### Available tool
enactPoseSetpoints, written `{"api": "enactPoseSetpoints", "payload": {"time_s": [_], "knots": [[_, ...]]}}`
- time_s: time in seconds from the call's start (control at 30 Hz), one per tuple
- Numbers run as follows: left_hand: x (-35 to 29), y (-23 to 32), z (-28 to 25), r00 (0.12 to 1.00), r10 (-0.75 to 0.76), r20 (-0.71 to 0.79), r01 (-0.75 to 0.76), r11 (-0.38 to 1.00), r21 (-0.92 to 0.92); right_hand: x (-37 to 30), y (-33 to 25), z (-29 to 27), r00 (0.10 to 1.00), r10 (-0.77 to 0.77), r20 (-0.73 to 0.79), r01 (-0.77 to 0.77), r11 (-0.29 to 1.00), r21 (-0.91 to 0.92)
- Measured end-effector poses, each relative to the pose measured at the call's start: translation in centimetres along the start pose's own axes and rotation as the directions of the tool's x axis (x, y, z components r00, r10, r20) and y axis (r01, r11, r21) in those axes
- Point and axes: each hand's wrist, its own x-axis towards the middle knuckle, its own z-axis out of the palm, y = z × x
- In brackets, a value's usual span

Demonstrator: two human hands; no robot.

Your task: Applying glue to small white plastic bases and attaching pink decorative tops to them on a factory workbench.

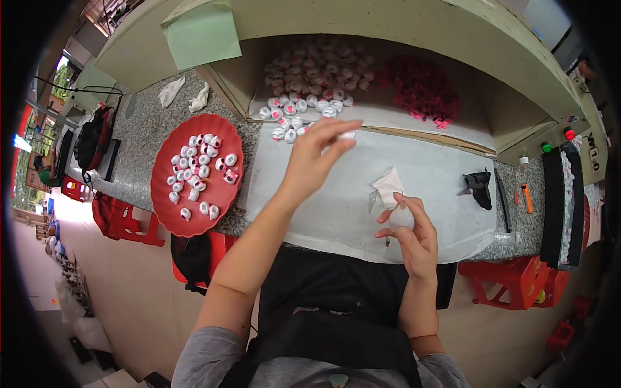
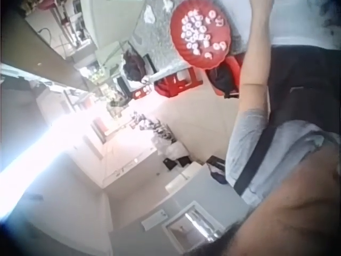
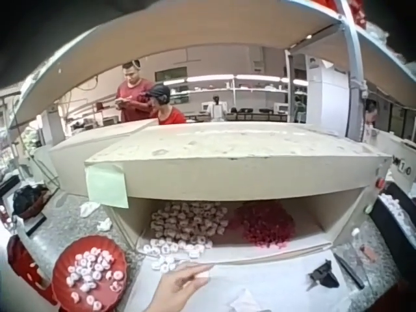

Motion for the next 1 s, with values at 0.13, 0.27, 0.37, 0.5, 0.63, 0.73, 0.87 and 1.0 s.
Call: {"api": "enactPoseSetpoints", "payload": {"time_s": [0.13, 0.27, 0.37, 0.5, 0.63, 0.73, 0.87, 1.0], "knots": [[-6.6, 0.4, 0.3, 0.969, -0.243, -0.039, 0.199, 0.867, -0.456, -0.2, 0.2, 1.2, 0.991, -0.075, -0.108, 0.073, 0.997, -0.026], [-9.4, 0.5, 1.0, 0.96, -0.257, -0.109, 0.155, 0.814, -0.56, 0.1, 0.2, 2.2, 0.955, -0.177, -0.239, 0.216, 0.965, 0.147], [-10.3, 0.6, 1.2, 0.944, -0.304, -0.126, 0.151, 0.74, -0.656, 0.2, -0.1, 2.9, 0.943, -0.163, -0.291, 0.235, 0.944, 0.231], [-10.6, 0.8, 1.0, 0.937, -0.324, -0.127, 0.147, 0.7, -0.699, -0.2, 0.0, 3.7, 0.912, -0.236, -0.335, 0.259, 0.965, 0.026], [-10.9, 0.7, 1.0, 0.938, -0.328, -0.113, 0.164, 0.707, -0.688, -0.5, 0.4, 4.2, 0.847, -0.468, -0.254, 0.393, 0.871, -0.294], [-10.9, 0.9, 1.0, 0.929, -0.351, -0.114, 0.188, 0.716, -0.672, -0.6, 0.5, 4.6, 0.841, -0.49, -0.231, 0.407, 0.852, -0.329], [-11.0, 0.9, 1.1, 0.933, -0.342, -0.109, 0.18, 0.71, -0.681, -0.6, 0.6, 4.6, 0.837, -0.5, -0.224, 0.412, 0.844, -0.343], [-10.9, 1.1, 1.2, 0.932, -0.351, -0.094, 0.196, 0.704, -0.682, -0.6, 0.5, 4.5, 0.843, -0.488, -0.226, 0.404, 0.852, -0.333]]}}
